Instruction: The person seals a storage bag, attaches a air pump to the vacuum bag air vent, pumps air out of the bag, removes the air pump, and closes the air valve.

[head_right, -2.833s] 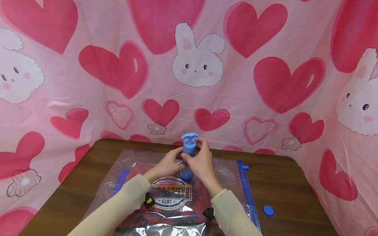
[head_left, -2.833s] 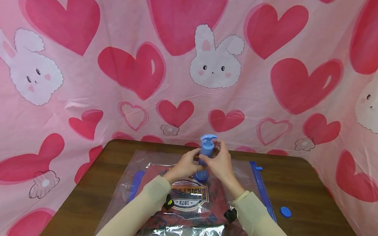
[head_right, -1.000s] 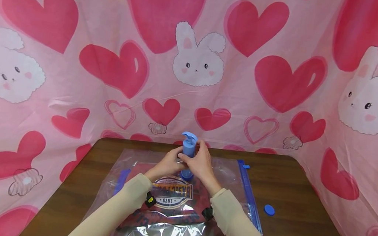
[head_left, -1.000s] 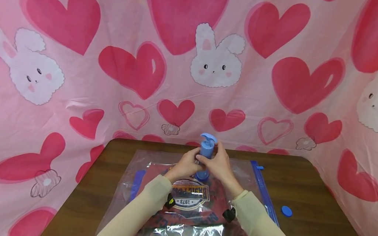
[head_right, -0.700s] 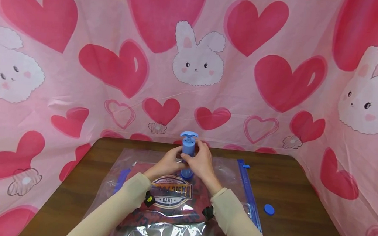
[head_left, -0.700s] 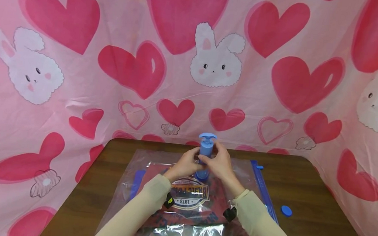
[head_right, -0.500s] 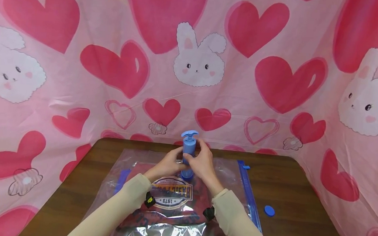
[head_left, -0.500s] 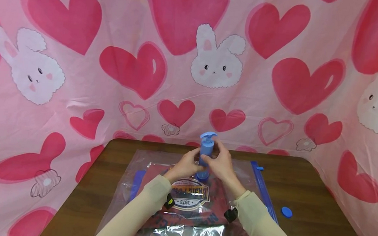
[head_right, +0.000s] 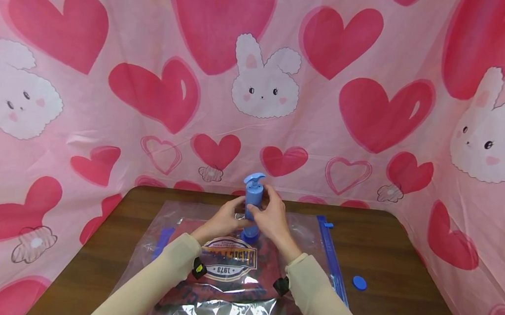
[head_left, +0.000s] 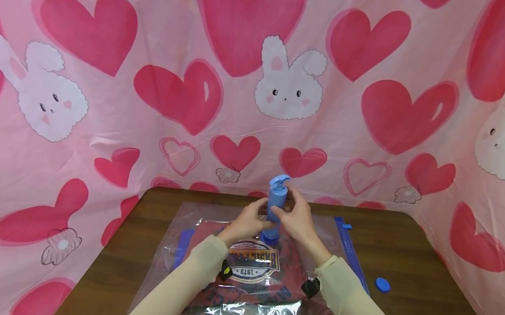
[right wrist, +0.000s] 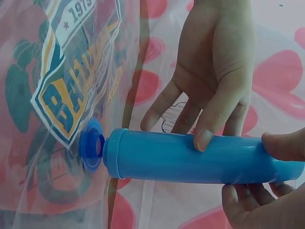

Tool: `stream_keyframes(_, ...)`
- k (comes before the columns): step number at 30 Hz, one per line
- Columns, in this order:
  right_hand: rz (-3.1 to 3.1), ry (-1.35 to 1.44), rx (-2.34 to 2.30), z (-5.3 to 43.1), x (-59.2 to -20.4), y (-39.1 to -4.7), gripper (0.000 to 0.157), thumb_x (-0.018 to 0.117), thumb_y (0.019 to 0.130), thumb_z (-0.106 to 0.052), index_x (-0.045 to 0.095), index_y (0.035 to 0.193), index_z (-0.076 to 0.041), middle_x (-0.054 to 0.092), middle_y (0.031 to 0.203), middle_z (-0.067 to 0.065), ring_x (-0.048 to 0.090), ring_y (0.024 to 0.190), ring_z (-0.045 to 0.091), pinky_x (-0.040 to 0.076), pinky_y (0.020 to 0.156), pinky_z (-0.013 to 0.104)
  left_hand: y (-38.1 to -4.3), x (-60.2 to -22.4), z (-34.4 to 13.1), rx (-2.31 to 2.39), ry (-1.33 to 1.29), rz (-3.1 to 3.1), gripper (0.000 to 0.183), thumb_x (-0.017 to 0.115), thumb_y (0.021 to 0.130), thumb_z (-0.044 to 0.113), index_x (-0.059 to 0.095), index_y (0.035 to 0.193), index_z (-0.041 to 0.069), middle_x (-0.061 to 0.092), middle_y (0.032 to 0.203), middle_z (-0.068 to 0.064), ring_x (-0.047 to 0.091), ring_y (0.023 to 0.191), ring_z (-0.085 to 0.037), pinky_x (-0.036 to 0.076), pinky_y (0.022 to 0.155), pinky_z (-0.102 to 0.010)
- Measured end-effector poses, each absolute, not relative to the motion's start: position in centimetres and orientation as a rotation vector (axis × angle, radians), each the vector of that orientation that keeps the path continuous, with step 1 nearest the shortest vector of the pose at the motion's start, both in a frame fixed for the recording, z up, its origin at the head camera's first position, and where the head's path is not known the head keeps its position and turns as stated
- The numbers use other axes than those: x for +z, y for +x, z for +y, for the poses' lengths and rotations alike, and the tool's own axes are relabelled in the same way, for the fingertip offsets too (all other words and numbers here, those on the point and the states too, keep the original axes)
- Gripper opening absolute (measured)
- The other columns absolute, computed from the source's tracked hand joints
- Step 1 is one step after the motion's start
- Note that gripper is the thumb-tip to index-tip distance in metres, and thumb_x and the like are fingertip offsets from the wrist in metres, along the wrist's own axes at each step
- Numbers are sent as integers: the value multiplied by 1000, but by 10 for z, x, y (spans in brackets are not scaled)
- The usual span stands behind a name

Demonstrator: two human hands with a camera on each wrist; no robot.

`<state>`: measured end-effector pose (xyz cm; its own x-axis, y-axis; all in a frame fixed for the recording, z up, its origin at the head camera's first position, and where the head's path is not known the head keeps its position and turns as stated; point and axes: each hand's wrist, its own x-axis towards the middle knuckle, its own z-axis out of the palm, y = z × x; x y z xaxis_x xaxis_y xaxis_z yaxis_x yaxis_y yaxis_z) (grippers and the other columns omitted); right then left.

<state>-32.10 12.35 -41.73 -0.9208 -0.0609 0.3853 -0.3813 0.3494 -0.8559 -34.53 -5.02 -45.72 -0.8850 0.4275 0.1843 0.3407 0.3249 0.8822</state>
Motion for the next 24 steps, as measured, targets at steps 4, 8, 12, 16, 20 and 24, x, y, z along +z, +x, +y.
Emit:
stream_keyframes(4, -2327, 386, 1595, 126, -418, -320, 68, 80, 88, 3, 49, 149, 7, 65, 129, 29, 65, 118, 42, 55, 98, 54, -346, -460, -53, 1654, 716, 2465, 67, 80, 93, 7, 51, 153, 10, 62, 139, -15, 59, 131, -37, 46, 109, -57)
stream_keyframes(8, -2317, 379, 1619, 129, -418, -320, 68, 79, 89, 4, 47, 149, 8, 64, 130, 30, 64, 119, 44, 54, 99, 55, -347, -459, -60, 1682, 748, 2456, 66, 79, 93, 8, 51, 152, 9, 62, 139, -16, 58, 131, -42, 43, 110, -62)
stream_keyframes(12, -2299, 356, 1641, 133, -417, -318, 67, 78, 89, 5, 48, 149, 9, 64, 129, 31, 66, 114, 44, 55, 98, 55, -342, -452, -66, 1653, 713, 2540, 60, 79, 95, 10, 55, 149, 12, 66, 134, -13, 61, 127, -39, 47, 108, -60)
stream_keyframes(16, -2273, 334, 1647, 137, -416, -315, 68, 78, 89, 6, 48, 149, 9, 64, 129, 31, 67, 112, 44, 55, 98, 55, -335, -447, -70, 1546, 706, 2665, 52, 78, 97, 16, 59, 145, 11, 68, 129, -16, 63, 123, -37, 51, 105, -56)
stream_keyframes(20, -2257, 311, 1632, 141, -416, -314, 67, 79, 89, 6, 48, 149, 9, 64, 129, 32, 66, 115, 45, 54, 99, 56, -328, -447, -74, 1454, 777, 2739, 46, 76, 98, 15, 62, 142, 6, 67, 131, -18, 63, 123, -39, 51, 104, -55)
stream_keyframes(24, -2269, 285, 1604, 146, -417, -311, 69, 80, 89, 4, 47, 150, 9, 64, 130, 31, 66, 115, 45, 54, 99, 57, -320, -449, -80, 1371, 826, 2803, 39, 75, 99, 12, 65, 136, 4, 68, 129, -18, 65, 120, -38, 52, 103, -54)
